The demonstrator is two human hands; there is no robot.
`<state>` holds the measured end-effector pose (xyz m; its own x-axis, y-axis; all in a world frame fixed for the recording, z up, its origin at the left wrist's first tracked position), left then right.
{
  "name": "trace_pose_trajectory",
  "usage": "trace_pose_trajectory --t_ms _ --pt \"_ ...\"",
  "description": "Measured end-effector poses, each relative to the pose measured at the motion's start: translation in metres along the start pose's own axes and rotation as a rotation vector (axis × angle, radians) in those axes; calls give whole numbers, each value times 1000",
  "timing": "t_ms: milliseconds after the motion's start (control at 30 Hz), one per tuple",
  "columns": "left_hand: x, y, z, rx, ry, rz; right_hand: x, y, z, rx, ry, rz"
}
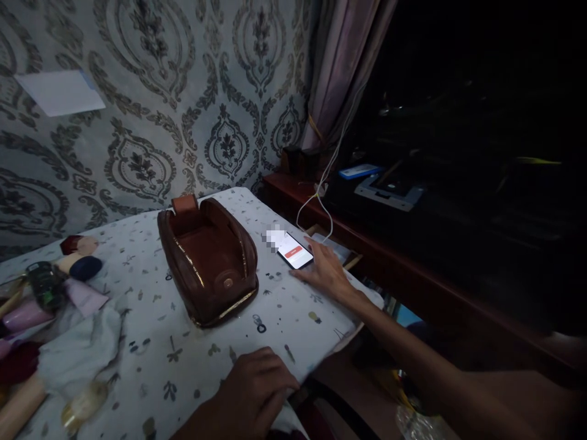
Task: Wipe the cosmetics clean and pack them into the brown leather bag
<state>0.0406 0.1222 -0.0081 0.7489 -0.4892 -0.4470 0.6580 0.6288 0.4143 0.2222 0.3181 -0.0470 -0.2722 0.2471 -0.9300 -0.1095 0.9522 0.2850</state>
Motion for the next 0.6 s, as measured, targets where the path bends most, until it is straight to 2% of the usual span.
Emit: trace_pose_trajectory --t_ms 133,367,600 --pt "0 0 1 4 -7 7 5 -2 0 12 -6 3" --pt "1 -1 0 1 2 4 2 -1 -4 -30 58 11" --pt "5 -3 -2 5 61 23 3 2 -10 -51 -24 11"
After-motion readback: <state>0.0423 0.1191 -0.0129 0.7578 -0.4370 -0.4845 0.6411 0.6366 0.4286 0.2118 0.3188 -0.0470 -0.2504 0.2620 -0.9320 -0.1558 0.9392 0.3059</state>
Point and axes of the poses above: each hand's wrist, its own y-axis towards the middle knuckle, its own x-axis out of the palm, z = x × y, the point moved 9 cm from there along y, towards the middle knuckle, and after that the axes turned 13 degrees about -y, right-handed, at the moved point
